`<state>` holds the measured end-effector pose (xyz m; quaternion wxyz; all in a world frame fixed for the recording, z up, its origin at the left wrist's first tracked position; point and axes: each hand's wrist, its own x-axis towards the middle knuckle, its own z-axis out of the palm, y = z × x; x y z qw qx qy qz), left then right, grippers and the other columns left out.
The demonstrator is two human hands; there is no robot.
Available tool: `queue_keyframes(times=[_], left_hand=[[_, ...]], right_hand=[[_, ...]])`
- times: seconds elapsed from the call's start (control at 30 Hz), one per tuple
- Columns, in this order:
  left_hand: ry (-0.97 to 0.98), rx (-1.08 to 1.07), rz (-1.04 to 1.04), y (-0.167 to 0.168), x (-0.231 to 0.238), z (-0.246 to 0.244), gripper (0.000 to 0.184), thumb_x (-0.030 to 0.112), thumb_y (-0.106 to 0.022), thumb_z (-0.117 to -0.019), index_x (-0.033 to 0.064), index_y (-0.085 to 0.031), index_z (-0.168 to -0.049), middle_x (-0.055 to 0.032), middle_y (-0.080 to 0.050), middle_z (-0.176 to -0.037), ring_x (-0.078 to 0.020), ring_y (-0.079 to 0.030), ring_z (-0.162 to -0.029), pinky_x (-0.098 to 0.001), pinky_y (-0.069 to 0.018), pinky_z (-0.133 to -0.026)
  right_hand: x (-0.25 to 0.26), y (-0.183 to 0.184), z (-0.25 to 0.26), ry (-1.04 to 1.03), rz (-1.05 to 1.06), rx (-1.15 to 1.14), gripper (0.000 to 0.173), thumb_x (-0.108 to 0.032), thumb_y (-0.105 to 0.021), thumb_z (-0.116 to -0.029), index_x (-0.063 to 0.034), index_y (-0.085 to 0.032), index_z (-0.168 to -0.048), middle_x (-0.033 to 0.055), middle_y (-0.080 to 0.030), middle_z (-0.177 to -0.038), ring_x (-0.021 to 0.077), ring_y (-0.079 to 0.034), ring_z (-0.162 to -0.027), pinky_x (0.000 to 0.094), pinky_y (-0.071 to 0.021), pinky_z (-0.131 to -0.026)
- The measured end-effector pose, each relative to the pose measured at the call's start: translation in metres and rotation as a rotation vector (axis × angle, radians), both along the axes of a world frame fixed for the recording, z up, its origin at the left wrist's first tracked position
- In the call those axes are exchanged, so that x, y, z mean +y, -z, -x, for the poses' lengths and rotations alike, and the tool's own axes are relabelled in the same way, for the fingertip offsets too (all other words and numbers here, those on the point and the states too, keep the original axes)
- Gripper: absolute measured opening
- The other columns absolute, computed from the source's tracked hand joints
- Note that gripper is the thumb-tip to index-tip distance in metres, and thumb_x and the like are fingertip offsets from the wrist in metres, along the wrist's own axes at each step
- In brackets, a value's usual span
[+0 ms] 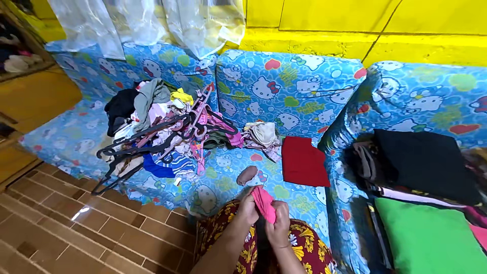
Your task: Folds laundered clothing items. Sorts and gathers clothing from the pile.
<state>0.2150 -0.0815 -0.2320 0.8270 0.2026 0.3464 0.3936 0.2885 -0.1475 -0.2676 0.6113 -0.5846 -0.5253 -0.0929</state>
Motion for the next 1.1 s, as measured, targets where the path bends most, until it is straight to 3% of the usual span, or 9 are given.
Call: queue_keyframes(times=[0.17, 0.27, 0.37, 0.43, 0.73, 0.83, 0.9, 1.03, 1.1], left_hand=[[-0.206, -0.161, 0.075, -0.003, 0.007, 0.002, 0.032, 0.021, -0.029, -0.111, 0.0071, -0.058, -0.107, -0.0078, -0.069, -0.087, -0.019, -0.069, -0.08, -0.0367, -0.0591, -0.075], [-0.192, -0.148, -0.005, -0.001, 0.006, 0.002, 0.032, 0.016, -0.028, -0.1095, 0.0071, -0.058, -0.111, -0.0075, -0.07, -0.093, -0.0178, -0.07, -0.087, -0.0373, -0.0586, -0.08], [-0.175, -0.121, -0.033, 0.005, 0.008, 0.002, 0.028, 0.014, -0.03, -0.1083, 0.0063, -0.057, -0.112, -0.0081, -0.069, -0.094, -0.0185, -0.069, -0.088, -0.039, -0.058, -0.081], [-0.162, -0.089, -0.028, 0.003, 0.008, 0.002, 0.028, 0.014, -0.03, -0.1088, 0.0061, -0.056, -0.113, -0.0079, -0.068, -0.093, -0.0183, -0.068, -0.087, -0.0386, -0.0578, -0.08], [-0.023, -0.051, -0.038, -0.016, 0.013, 0.017, 0.032, 0.021, -0.03, -0.1063, 0.0066, -0.058, -0.103, -0.0069, -0.07, -0.083, -0.0165, -0.071, -0.077, -0.0349, -0.0603, -0.072], [0.047, -0.029, -0.015, -0.015, 0.016, 0.019, 0.03, 0.021, -0.031, -0.1069, 0.0055, -0.057, -0.109, -0.0075, -0.069, -0.086, -0.0171, -0.07, -0.08, -0.0359, -0.0596, -0.076], [0.092, -0.006, 0.018, -0.017, 0.014, 0.017, 0.028, 0.019, -0.034, -0.1069, 0.0064, -0.057, -0.102, -0.007, -0.069, -0.083, -0.0171, -0.07, -0.078, -0.0356, -0.0597, -0.074], [0.278, 0.018, -0.062, -0.008, 0.014, 0.016, 0.03, 0.022, -0.035, -0.1102, 0.0041, -0.059, -0.112, -0.0078, -0.071, -0.092, -0.0178, -0.07, -0.087, -0.0376, -0.0594, -0.082], [0.333, 0.102, -0.111, -0.005, 0.013, 0.013, 0.021, 0.017, -0.039, -0.1094, 0.0042, -0.055, -0.114, -0.0057, -0.068, -0.089, -0.0158, -0.069, -0.082, -0.0358, -0.059, -0.078]], right_hand=[[-0.001, 0.001, 0.014, -0.089, 0.178, 0.455, 0.024, -0.013, -0.058, -0.085, 0.008, -0.064, -0.093, 0.0171, -0.062, -0.1, 0.0189, -0.06, -0.103, 0.0287, -0.0476, -0.095], [0.003, -0.006, 0.009, -0.079, 0.277, 0.908, 0.035, -0.003, -0.065, -0.0781, 0.0043, -0.051, -0.109, 0.0068, -0.057, -0.095, 0.0066, -0.059, -0.083, 0.0236, -0.0521, -0.075], [0.005, -0.007, 0.0, -0.073, 0.295, 1.138, 0.024, 0.01, -0.066, -0.0751, -0.003, -0.05, -0.089, 0.0002, -0.052, -0.073, 0.0065, -0.054, -0.062, 0.0236, -0.0506, -0.06], [0.005, -0.008, -0.007, -0.116, 0.328, 1.223, 0.022, 0.013, -0.064, -0.0804, -0.0037, -0.052, -0.075, 0.0008, -0.054, -0.063, 0.0083, -0.055, -0.055, 0.0249, -0.0518, -0.056], [-0.01, -0.017, -0.032, -0.546, 0.441, 1.361, 0.021, -0.003, -0.053, -0.0968, -0.0061, -0.066, -0.08, 0.002, -0.071, -0.074, 0.0087, -0.068, -0.069, 0.0272, -0.0586, -0.068], [-0.012, -0.014, -0.037, -0.723, 0.227, 1.469, 0.011, -0.022, -0.077, -0.0857, -0.0114, -0.075, -0.084, 0.0032, -0.076, -0.083, 0.0109, -0.072, -0.079, 0.0309, -0.0615, -0.075], [-0.009, -0.013, -0.039, -0.793, 0.081, 1.498, 0.014, -0.03, -0.079, -0.0866, -0.0156, -0.077, -0.086, 0.0023, -0.077, -0.086, 0.0107, -0.073, -0.082, 0.0316, -0.0618, -0.078], [-0.003, -0.014, -0.036, -0.676, -0.01, 1.389, 0.035, -0.031, -0.047, -0.1063, -0.0139, -0.073, -0.09, -0.001, -0.074, -0.081, 0.0072, -0.071, -0.075, 0.0265, -0.0612, -0.072], [-0.002, -0.015, -0.031, -0.515, 0.046, 1.158, 0.041, -0.02, -0.037, -0.1065, -0.0144, -0.071, -0.085, -0.0067, -0.072, -0.078, 0.0012, -0.068, -0.071, 0.0205, -0.0584, -0.066]])
